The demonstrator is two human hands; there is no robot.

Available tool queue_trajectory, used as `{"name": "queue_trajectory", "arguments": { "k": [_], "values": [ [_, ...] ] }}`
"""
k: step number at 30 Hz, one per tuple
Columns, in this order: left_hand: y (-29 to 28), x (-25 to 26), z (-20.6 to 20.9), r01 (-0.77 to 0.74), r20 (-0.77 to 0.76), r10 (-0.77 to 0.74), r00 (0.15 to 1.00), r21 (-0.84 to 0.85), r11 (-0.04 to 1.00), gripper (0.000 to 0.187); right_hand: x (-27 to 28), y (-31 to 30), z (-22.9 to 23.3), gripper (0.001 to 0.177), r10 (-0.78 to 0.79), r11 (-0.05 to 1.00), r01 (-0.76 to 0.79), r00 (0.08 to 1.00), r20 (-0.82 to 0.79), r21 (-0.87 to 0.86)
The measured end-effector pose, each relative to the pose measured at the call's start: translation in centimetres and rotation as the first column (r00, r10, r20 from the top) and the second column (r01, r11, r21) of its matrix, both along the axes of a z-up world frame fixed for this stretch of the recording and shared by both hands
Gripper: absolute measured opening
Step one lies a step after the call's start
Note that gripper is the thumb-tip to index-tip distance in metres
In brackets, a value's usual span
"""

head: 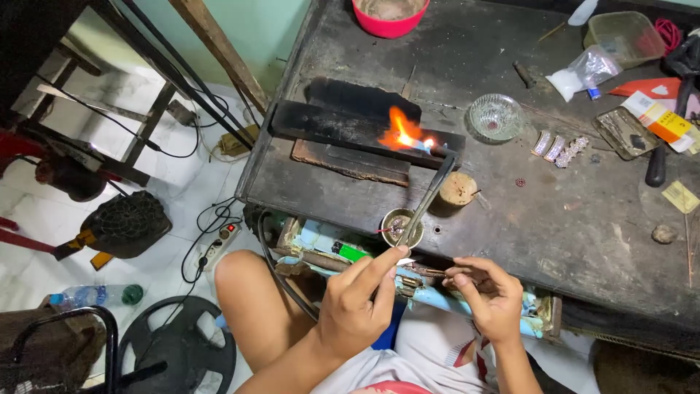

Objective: Soldering metal jewelry components using a blowtorch and arranging small stones for assembly.

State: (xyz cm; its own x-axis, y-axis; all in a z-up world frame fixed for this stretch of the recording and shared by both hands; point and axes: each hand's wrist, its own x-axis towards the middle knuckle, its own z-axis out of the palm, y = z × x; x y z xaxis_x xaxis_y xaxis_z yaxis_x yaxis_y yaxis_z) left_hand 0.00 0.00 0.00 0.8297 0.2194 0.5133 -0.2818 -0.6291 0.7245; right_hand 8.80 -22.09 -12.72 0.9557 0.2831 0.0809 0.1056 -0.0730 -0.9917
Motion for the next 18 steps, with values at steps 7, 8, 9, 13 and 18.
{"name": "queue_trajectory", "arguments": {
  "k": [7, 8, 9, 13, 18],
  "values": [
    [0.1, -0.7, 0.3, 0.005, -0.016, -0.007, 1.000, -0.070, 0.998, 0.034, 0.0, 0.1, 0.1, 0.028, -0.006, 1.000, 0.006, 1.000, -0.008, 0.020],
    [0.1, -0.9, 0.0, -0.039, 0.009, 0.040, 0.999, -0.108, 0.993, 0.032, 0.0, 0.0, 0.0, 0.028, -0.004, 1.000, 0.004, 1.000, -0.009, 0.026],
    [0.0, -1.2, -0.4, -0.081, 0.028, 0.086, 0.996, -0.147, 0.986, 0.030, -0.1, 0.0, -0.1, 0.029, -0.002, 0.999, 0.002, 1.000, -0.014, 0.032],
    [0.3, -1.5, -2.2, -0.134, -0.074, 0.114, 0.991, -0.367, 0.920, 0.033, 0.1, 0.3, 0.3, 0.028, -0.005, 1.000, 0.005, 1.000, 0.005, 0.005],
    [0.4, -1.2, -2.9, -0.125, -0.109, 0.078, 0.991, -0.538, 0.834, 0.038, -0.2, 0.2, 0.3, 0.028, -0.015, 1.000, 0.015, 1.000, -0.014, 0.021]
  ]
}}
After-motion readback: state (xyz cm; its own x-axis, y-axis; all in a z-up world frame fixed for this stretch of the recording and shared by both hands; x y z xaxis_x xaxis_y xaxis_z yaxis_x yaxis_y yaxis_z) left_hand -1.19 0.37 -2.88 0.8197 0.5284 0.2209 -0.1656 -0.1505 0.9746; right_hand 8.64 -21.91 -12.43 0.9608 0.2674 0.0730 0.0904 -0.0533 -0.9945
